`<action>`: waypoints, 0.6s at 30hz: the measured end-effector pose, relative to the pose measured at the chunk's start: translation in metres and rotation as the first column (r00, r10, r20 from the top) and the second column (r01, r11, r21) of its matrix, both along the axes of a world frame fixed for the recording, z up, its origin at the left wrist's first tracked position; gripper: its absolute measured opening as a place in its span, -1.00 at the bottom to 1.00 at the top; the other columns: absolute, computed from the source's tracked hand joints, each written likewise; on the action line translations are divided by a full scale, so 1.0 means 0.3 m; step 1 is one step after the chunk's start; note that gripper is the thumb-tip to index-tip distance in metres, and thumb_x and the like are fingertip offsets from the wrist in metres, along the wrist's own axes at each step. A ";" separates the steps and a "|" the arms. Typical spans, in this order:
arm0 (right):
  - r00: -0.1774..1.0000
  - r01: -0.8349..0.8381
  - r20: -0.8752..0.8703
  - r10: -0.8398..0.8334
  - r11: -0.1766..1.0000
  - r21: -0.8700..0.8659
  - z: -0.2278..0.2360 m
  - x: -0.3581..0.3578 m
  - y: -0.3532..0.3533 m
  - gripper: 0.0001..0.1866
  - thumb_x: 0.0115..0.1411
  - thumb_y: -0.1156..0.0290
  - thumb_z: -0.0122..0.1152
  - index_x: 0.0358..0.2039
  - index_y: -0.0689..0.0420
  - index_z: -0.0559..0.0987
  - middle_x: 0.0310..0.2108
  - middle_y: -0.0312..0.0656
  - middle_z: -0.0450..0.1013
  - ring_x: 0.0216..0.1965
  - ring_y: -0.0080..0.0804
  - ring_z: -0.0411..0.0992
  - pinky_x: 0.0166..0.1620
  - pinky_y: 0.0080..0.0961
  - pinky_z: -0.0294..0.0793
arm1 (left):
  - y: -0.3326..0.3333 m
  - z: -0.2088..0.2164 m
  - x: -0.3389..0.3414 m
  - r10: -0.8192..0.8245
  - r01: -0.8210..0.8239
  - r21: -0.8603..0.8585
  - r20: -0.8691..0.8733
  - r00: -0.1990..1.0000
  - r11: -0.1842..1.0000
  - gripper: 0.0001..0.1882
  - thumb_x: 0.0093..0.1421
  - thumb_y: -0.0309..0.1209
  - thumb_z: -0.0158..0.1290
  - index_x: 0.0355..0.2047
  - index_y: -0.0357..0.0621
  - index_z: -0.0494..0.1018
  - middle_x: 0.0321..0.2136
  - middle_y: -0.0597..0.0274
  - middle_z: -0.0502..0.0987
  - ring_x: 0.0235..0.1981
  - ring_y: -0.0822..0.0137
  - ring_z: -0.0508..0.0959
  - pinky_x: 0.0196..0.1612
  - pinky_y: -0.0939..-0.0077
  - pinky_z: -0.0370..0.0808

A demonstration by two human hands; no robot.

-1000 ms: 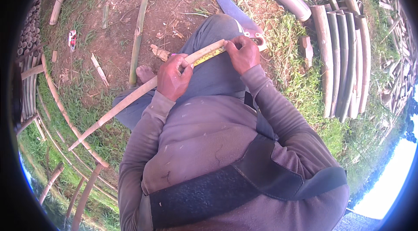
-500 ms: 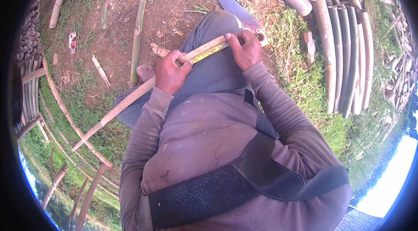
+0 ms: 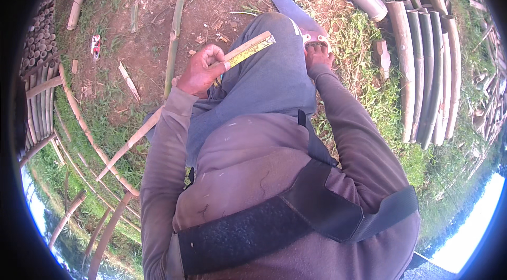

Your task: The person measures a bamboo pole with a tape measure and marks it with a pencil. Then, using a hand saw, the person cuts the bamboo pole into sections while sitting on the ground.

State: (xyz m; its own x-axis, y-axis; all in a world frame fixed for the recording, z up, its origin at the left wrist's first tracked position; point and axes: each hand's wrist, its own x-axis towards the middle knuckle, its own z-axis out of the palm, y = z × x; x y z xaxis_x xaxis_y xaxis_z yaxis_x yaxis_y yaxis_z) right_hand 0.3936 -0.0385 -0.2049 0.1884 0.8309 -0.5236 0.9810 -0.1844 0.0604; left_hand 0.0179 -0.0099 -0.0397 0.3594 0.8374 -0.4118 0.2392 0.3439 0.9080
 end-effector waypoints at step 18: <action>0.638 0.545 -0.767 -0.070 0.744 0.386 0.591 0.003 -0.155 -0.71 0.28 0.26 0.35 -0.23 0.27 0.61 -0.53 -0.25 0.43 -0.45 -0.56 0.34 -0.37 -0.46 0.40 | 0.191 0.015 -0.083 0.105 -0.106 -0.017 -0.054 0.993 0.994 -0.75 0.18 -0.51 0.29 -0.19 -0.14 0.45 -0.36 0.26 0.60 -0.42 0.54 0.53 -0.36 0.60 0.45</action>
